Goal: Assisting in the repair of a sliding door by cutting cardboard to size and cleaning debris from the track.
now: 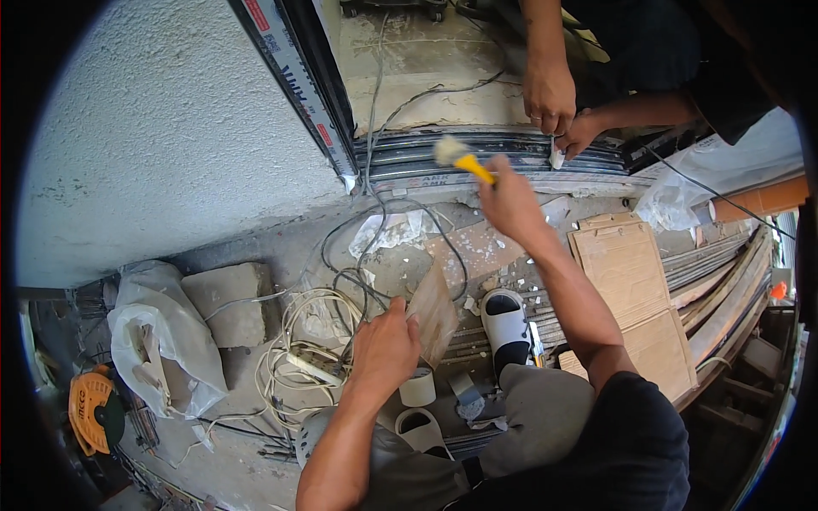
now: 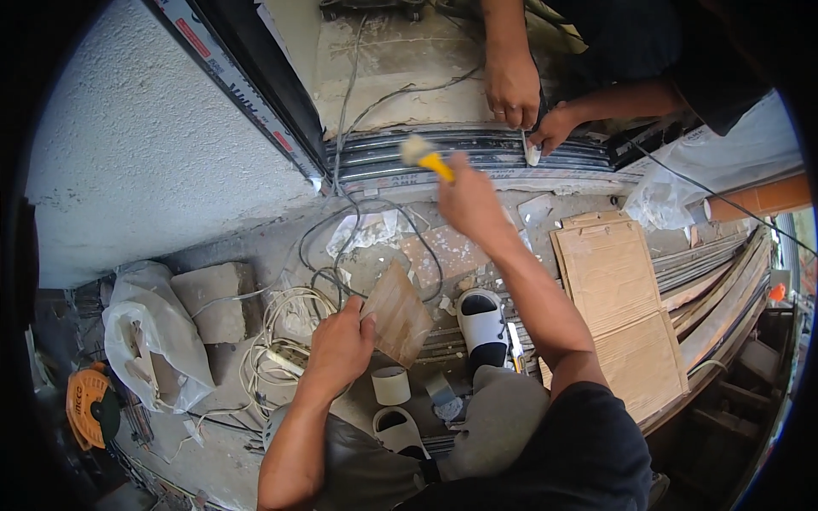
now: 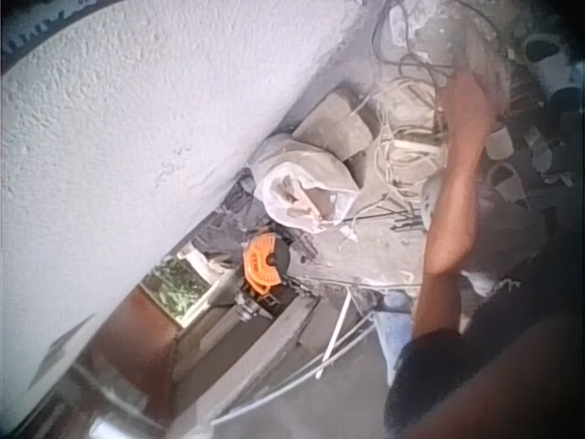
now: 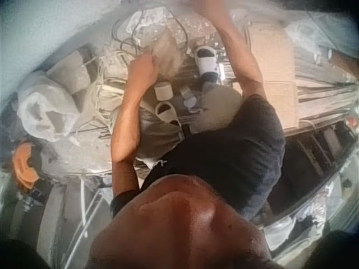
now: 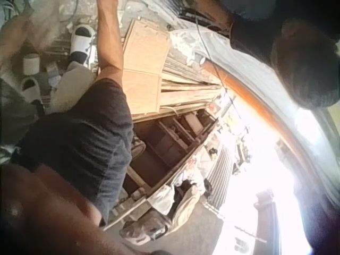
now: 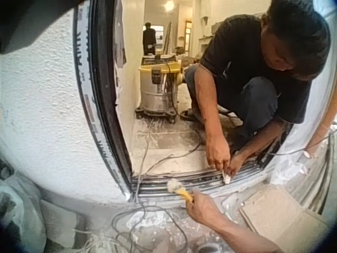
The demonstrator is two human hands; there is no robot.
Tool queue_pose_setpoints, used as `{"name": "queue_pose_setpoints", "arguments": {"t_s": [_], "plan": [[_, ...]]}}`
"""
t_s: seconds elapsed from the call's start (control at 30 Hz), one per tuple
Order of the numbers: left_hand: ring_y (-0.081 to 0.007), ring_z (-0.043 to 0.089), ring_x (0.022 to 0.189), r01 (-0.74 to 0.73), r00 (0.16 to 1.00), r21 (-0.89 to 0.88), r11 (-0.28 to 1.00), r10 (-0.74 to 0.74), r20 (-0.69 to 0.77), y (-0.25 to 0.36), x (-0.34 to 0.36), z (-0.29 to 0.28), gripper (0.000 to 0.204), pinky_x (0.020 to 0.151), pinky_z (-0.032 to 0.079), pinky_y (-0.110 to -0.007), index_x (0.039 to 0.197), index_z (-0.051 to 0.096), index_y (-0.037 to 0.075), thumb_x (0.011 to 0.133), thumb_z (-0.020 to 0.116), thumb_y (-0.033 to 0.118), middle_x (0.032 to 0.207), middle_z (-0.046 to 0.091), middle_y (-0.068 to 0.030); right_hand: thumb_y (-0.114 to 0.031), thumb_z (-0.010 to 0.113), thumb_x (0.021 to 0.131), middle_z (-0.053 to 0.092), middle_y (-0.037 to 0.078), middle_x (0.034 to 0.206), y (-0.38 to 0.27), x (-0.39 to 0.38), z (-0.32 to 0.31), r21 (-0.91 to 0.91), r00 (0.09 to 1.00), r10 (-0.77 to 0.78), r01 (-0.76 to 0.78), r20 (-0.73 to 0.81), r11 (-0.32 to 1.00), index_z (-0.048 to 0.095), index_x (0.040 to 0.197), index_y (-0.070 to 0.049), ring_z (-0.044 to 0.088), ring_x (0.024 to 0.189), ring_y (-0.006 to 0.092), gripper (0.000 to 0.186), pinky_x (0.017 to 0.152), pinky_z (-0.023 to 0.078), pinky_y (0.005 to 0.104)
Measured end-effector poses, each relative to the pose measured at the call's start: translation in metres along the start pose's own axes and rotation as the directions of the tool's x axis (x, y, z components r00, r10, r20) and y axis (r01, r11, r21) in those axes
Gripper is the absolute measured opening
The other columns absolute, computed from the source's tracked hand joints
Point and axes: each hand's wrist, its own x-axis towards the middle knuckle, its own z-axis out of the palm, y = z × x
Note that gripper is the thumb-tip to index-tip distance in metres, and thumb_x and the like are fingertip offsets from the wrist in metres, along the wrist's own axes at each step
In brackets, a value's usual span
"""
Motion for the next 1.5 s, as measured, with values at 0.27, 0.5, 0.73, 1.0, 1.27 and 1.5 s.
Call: {"name": "queue_pose_setpoints", "arguments": {"t_s": [0.27,0.5,0.73,1.0,1.27,1.5], "plan": [[-0.0483,0.062,0.082,-0.006,1.0,0.004,1.0,0.006,0.02,0.011,0.007,-0.001,0.025,0.076,0.047,-0.055,0.104,0.053,-0.004,0.095,0.054,0.019,0.079,0.064,-0.0294,-0.017,0.057,0.092,0.065,0.026,0.074,-0.031,0.05,0.106,0.028,0.978,-0.143,0.141,0.152,0.99,0.054,0.102,-0.001,0.065,0.074,0.0459,0.02,0.068,0.053,0.0546],[-0.049,0.062,0.081,-0.003,1.0,-0.007,1.0,0.003,0.02,0.005,0.001,-0.002,0.024,0.075,0.047,-0.055,0.103,0.052,-0.004,0.095,0.054,0.019,0.078,0.064,-0.0295,-0.017,0.061,0.087,0.067,0.022,0.072,0.044,0.03,-0.027,-0.4,0.997,0.009,-0.038,-0.074,0.916,0.066,0.091,0.001,0.067,0.071,0.041,0.02,0.065,0.054,0.0488],[-0.0488,0.061,0.08,-0.017,1.0,-0.015,1.0,0.017,0.021,0.016,0.013,0.004,0.028,0.074,0.046,-0.056,0.108,0.052,-0.005,0.094,0.054,0.019,0.076,0.063,-0.0291,-0.022,0.064,0.084,0.066,0.026,0.076,-0.038,0.035,0.067,0.118,0.988,-0.084,0.069,0.132,0.991,0.068,0.086,0.001,0.066,0.075,0.0432,0.022,0.072,0.053,0.0513],[-0.0491,0.061,0.079,-0.045,0.999,-0.017,0.999,0.045,-0.004,0.009,0.008,0.002,0.027,0.073,0.045,-0.056,0.108,0.052,-0.005,0.094,0.054,0.019,0.078,0.063,-0.0293,-0.019,0.064,0.083,0.067,0.022,0.075,0.065,0.022,-0.026,-0.218,0.99,0.132,-0.138,-0.039,0.966,0.069,0.086,-0.002,0.067,0.073,0.0397,0.018,0.069,0.053,0.0486],[-0.0484,0.061,0.08,-0.01,1.0,0.007,1.0,0.01,0.007,0.013,0.002,-0.003,0.026,0.074,0.046,-0.055,0.106,0.052,-0.004,0.094,0.055,0.019,0.079,0.063,-0.0289,-0.014,0.07,0.083,0.066,0.022,0.071,-0.033,0.025,0.023,0.072,0.992,-0.11,0.115,-0.063,0.991,0.067,0.095,-0.001,0.067,0.067,0.0377,0.018,0.06,0.052,0.0445],[-0.0485,0.061,0.081,0.034,0.999,-0.017,0.999,-0.033,0.027,0.008,-0.002,-0.006,0.026,0.075,0.046,-0.055,0.105,0.053,-0.003,0.094,0.055,0.02,0.078,0.063,-0.029,-0.019,0.062,0.084,0.067,0.025,0.076,0.007,0.032,0.039,-0.148,0.996,-0.037,0.049,0.084,0.988,0.067,0.089,-0.002,0.067,0.074,0.0425,0.019,0.069,0.055,0.0509]]}}
